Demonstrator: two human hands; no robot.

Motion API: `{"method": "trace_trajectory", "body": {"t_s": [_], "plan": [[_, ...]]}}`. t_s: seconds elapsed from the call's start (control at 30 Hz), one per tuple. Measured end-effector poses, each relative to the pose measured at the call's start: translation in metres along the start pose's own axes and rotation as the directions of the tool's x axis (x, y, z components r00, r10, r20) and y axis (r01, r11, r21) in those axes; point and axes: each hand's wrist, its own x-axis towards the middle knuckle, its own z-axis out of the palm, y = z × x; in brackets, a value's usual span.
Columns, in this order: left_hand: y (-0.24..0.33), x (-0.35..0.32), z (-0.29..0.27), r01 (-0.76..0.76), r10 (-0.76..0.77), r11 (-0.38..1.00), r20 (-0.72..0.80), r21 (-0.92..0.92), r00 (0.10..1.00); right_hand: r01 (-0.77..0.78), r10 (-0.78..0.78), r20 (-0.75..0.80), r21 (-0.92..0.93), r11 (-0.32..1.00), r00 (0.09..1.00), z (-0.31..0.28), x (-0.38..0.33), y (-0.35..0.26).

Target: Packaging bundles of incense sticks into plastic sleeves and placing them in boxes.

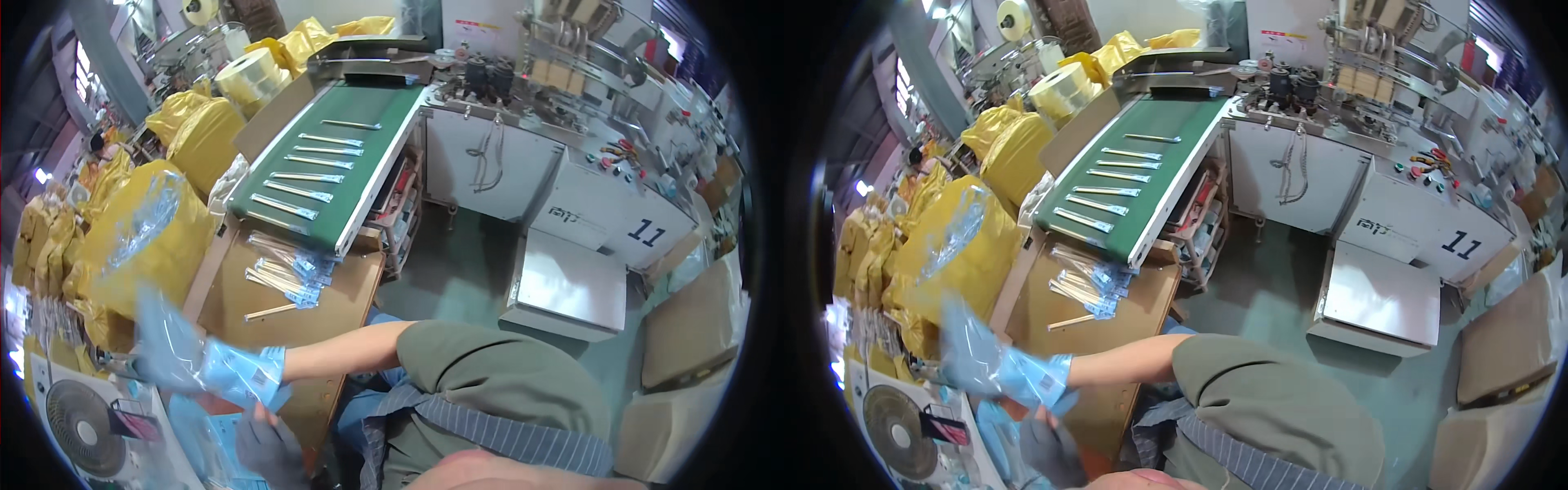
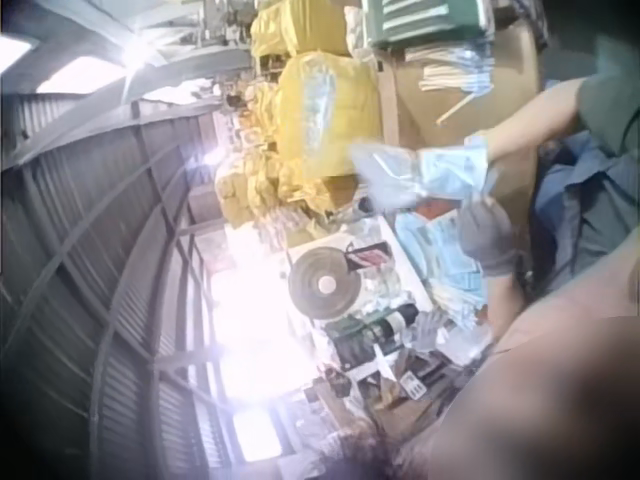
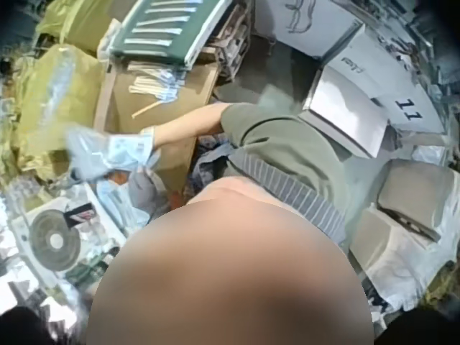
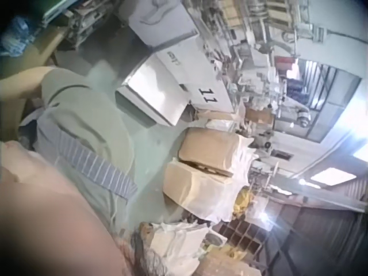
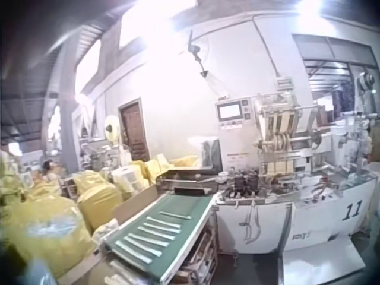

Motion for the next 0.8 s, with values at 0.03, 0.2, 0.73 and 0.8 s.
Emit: {"method": "trace_trajectory", "body": {"t_s": [0.03, 0.2, 0.73, 0.8], "plan": [[-0.012, -0.005, 0.014, 0.070, -0.074, 0.997, 0.105, 0.041, 0.992, 0.005, -0.005, 0.007, 0.004, 1.000, 1.000, 0.003, 0.006, -0.007], [-0.051, -0.020, 0.057, 0.155, -0.166, 0.984, 0.128, 0.092, 0.978, 0.071, -0.096, 0.072, 0.299, 0.952, 0.993, 0.039, 0.027, 0.009], [-0.008, 0.013, 0.197, 0.680, -0.448, 0.569, 0.518, -0.463, 0.728, -0.952, 0.768, -0.623, 0.119, 0.281, 0.149, -0.209, -0.037, 0.415], [-0.031, 0.000, 0.261, 0.788, -0.703, 0.537, 0.356, -0.301, 0.615, -0.657, 0.565, -0.429, -0.094, 0.748, 0.705, -0.174, 0.000, 0.350]]}}
